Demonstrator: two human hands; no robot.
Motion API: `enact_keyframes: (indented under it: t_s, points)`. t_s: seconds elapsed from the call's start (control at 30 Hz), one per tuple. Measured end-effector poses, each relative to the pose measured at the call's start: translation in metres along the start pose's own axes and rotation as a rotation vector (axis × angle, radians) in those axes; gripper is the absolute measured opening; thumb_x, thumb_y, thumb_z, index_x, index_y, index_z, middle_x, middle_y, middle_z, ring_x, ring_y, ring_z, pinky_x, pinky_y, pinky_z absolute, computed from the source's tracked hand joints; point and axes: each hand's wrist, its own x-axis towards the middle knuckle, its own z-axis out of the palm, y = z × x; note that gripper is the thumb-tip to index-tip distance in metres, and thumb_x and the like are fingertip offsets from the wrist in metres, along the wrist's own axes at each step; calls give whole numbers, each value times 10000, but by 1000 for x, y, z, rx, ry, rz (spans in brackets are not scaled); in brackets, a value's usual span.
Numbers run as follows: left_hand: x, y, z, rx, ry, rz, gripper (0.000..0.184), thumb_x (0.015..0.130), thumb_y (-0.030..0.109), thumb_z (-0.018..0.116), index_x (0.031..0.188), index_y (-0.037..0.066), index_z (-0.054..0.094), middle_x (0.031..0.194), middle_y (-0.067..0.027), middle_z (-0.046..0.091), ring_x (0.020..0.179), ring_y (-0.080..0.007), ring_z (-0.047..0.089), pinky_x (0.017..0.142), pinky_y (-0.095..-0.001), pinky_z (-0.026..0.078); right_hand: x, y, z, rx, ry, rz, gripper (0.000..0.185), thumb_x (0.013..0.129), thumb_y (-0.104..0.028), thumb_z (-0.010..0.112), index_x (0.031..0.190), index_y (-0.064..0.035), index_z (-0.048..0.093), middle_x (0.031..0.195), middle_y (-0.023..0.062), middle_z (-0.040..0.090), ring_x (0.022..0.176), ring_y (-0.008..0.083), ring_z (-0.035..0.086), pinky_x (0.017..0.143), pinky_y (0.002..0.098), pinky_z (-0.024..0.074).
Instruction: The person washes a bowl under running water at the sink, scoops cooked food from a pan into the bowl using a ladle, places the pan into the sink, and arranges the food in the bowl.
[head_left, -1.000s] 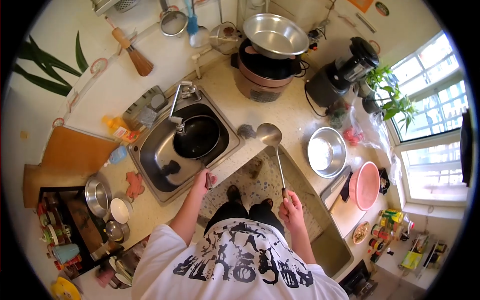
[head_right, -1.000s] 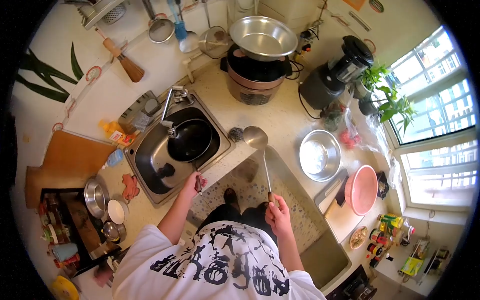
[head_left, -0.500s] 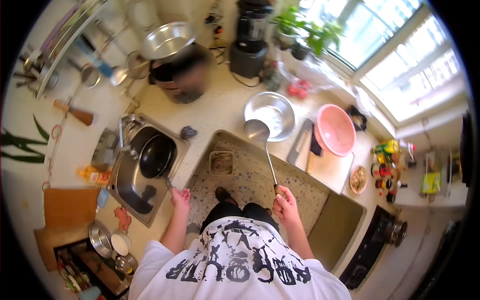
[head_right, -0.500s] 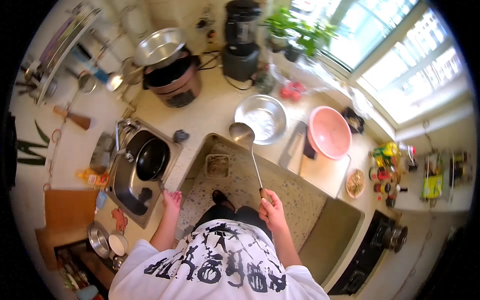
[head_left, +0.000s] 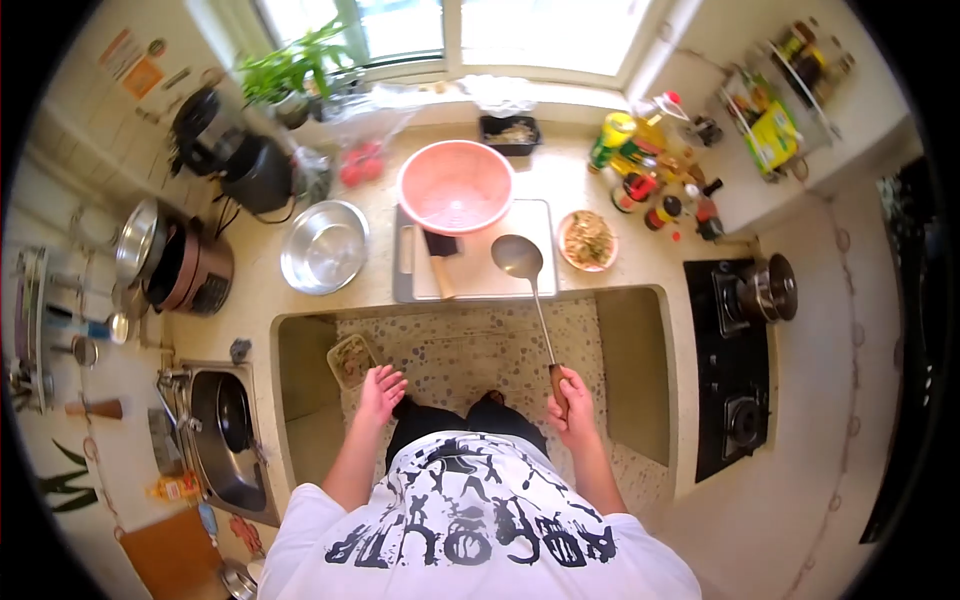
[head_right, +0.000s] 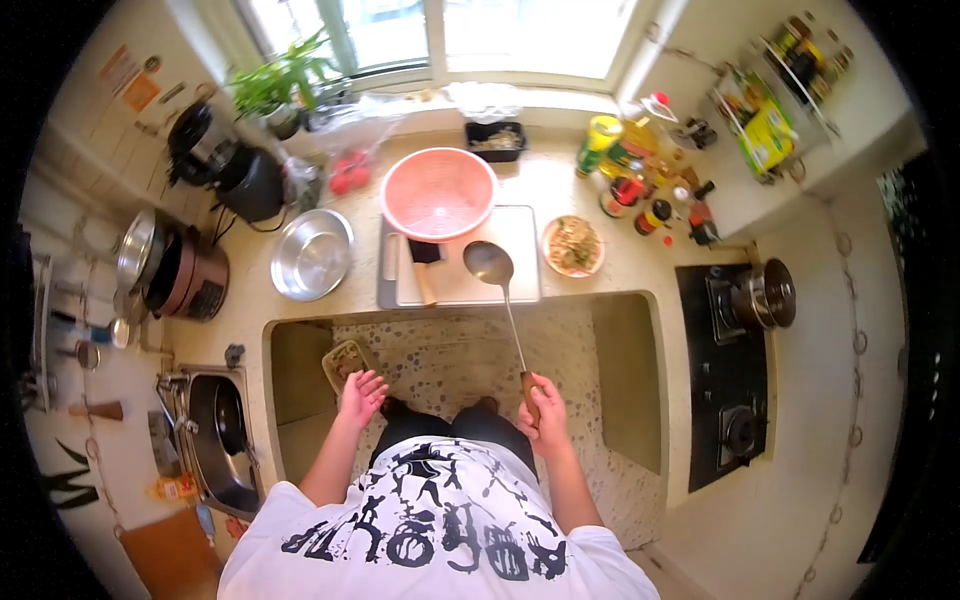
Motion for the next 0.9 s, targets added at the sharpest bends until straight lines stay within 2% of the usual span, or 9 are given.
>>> enact_keyframes:
  t_s: [0.1,0.2,0.33,0.47,0.57,0.67,0.77,0.87,0.9]
  points:
    - [-2,-11,72,157,-105,-1,517,984,414,531,1390,95,507,1219,-136,657,991,-272,689,795,-372,560,-13,-22,-40,17,44,-69,267,1055,-220,497,1311,-148,520,648,23,458,482,95,398,374,220,283]
    - [-3,-17,126,247,-222,-10,512,996,393,521,1409,93,489,1218,-147,657,1035,-282,682,828,-366,557,-20,-36,-74,-11,168,-125,321,1054,-261,509,1356,-150,504,616,44,473,433,90,365,383,221,295]
    - [-12,-18,199,334,-279,-38,523,1004,373,541,1436,88,465,1206,-137,661,1034,-278,681,851,-349,552,-20,-50,-108,-165,317,-235,324,1039,-225,565,1355,-153,539,631,2,489,458,62,395,388,215,305]
    - [20,-22,243,347,-373,-48,516,1008,364,554,1439,95,461,1187,-130,666,1039,-282,677,898,-377,543,-10,-67,-132,-412,421,-342,386,1002,-136,630,1386,-141,588,655,-24,534,531,42,459,473,202,358]
    - [49,-22,279,372,-400,-71,547,1013,370,545,1474,106,416,1266,-143,629,1081,-281,658,916,-384,536,5,-86,-138,-570,454,-401,390,976,-116,663,1364,-109,622,695,-25,576,580,43,505,541,212,424]
    - [79,-19,314,398,-443,-95,603,1008,399,548,1504,105,374,1351,-162,584,1139,-267,627,953,-384,519,19,-113,-129,-873,519,-482,363,951,-160,693,1306,-91,660,778,47,696,619,128,627,599,280,501]
    - [104,-16,347,426,-493,-138,634,1006,419,543,1523,104,356,1392,-162,568,1209,-255,587,1014,-373,480,28,-153,-102,-1165,546,-541,366,920,-213,714,1267,-101,679,910,135,754,721,268,718,669,353,544]
    - [124,-14,373,457,-522,-178,618,1021,415,501,1533,105,346,1401,-150,567,1239,-256,568,1035,-365,460,37,-183,-83,-1297,534,-482,369,910,-237,703,1265,-138,683,962,187,726,788,363,709,693,399,548]
    - [128,-14,382,481,-512,-186,610,1026,413,481,1534,103,346,1402,-145,568,1246,-254,563,1040,-365,456,38,-189,-79,-1312,538,-453,368,909,-238,701,1265,-146,684,941,187,724,776,363,703,690,400,545]
